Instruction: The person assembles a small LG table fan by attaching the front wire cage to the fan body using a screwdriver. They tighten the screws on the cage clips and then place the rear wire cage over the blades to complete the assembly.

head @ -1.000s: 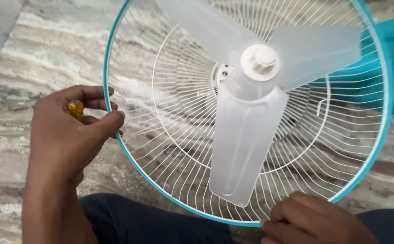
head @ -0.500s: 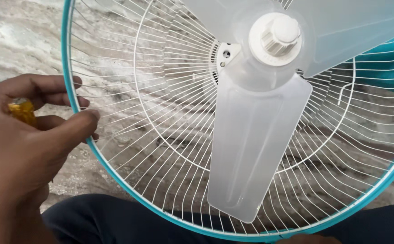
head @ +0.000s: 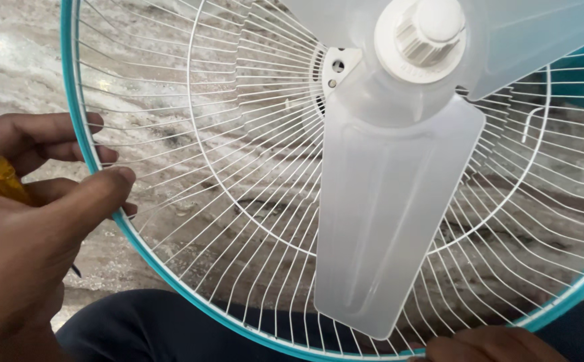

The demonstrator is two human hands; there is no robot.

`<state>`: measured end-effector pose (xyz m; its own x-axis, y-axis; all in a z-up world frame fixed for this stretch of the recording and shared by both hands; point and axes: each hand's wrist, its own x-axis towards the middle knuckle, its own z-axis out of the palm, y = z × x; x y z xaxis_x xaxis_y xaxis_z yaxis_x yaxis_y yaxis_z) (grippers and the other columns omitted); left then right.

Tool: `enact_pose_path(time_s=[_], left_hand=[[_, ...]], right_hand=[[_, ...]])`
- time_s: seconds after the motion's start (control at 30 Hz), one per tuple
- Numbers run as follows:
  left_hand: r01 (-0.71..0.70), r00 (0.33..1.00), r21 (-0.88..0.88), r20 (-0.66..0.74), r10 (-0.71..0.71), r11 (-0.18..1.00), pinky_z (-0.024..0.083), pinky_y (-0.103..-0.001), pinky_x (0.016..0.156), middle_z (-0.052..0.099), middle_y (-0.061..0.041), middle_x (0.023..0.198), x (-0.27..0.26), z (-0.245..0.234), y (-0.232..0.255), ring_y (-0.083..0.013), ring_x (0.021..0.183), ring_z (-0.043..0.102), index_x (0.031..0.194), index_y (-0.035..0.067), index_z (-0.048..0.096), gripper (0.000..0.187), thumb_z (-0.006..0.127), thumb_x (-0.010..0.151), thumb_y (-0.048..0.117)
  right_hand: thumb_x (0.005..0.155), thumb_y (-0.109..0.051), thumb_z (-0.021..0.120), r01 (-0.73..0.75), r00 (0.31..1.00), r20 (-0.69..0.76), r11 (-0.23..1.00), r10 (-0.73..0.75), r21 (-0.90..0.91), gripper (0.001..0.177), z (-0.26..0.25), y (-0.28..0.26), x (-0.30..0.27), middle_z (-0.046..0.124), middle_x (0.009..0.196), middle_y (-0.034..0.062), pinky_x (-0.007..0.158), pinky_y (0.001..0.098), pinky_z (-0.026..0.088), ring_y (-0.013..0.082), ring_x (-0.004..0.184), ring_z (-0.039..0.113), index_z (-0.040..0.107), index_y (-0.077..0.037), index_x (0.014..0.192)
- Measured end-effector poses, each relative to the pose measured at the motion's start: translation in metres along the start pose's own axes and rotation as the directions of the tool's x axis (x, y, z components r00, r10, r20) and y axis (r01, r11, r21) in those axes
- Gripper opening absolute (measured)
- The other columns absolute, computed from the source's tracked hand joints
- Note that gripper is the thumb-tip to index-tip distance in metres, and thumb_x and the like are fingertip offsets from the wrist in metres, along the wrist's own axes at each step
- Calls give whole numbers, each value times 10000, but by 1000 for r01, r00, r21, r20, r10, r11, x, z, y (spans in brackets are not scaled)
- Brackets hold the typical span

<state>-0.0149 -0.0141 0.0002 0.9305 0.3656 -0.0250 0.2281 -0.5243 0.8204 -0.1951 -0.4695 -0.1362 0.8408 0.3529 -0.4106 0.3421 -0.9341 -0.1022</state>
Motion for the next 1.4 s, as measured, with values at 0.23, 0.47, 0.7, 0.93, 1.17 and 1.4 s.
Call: enact_pose_path(time_s=[0.23,0.47,0.7,0.93,1.17,1.4], left_hand=[[86,995,6,48,-86,996,616,-343,692,670,-223,1046,1,-4,-1,-257,767,775,1207,-82,586,395,748,852,-25],[189,973,52,128,-194,981,622,-389,711,711,-247,1094,4,-14,-1,-310,865,774,1252,-68,612,437,773,857,30],[86,978,19,190,-88,996,620,-379,685,697,-263,1064,7,-17,-2,-299,938,786,1220,-90,618,388,726,866,26],[123,972,114,186,-143,986,609,-399,726,694,-273,1085,5,-24,-29,-343,835,760,1347,-71,577,518,731,888,114],[55,949,160,298,-101,986,606,-496,657,577,-354,1222,34,-21,-158,-441,909,718,1552,-86,328,803,738,950,251],[484,837,335,94,-540,809,605,-565,759,667,-335,1218,81,7,-287,-493,925,736,1638,98,387,664,623,1017,96]], right_hand=[[854,-584,600,-17,996,85,1000,19,-26,339,8,12,-6,491,540,-57,555,280,458,59,562,544,622,-281,703],[834,-622,582,11,990,142,1000,-7,-26,383,4,16,-12,451,479,-51,524,286,438,63,507,514,591,-291,642],[872,-593,641,61,991,-128,993,-48,103,502,-23,-6,0,358,434,-26,457,299,386,87,440,453,521,-233,544],[967,-526,535,282,903,238,912,-357,298,310,-106,-2,49,587,745,-83,633,239,494,29,719,619,674,-255,910],[1000,-432,581,442,855,91,810,-510,386,260,-159,-3,69,583,773,-68,643,274,489,68,725,621,660,-218,877],[977,-390,611,387,915,-8,873,-402,297,288,-152,-9,59,502,687,-50,600,271,478,68,654,579,581,-215,751]])
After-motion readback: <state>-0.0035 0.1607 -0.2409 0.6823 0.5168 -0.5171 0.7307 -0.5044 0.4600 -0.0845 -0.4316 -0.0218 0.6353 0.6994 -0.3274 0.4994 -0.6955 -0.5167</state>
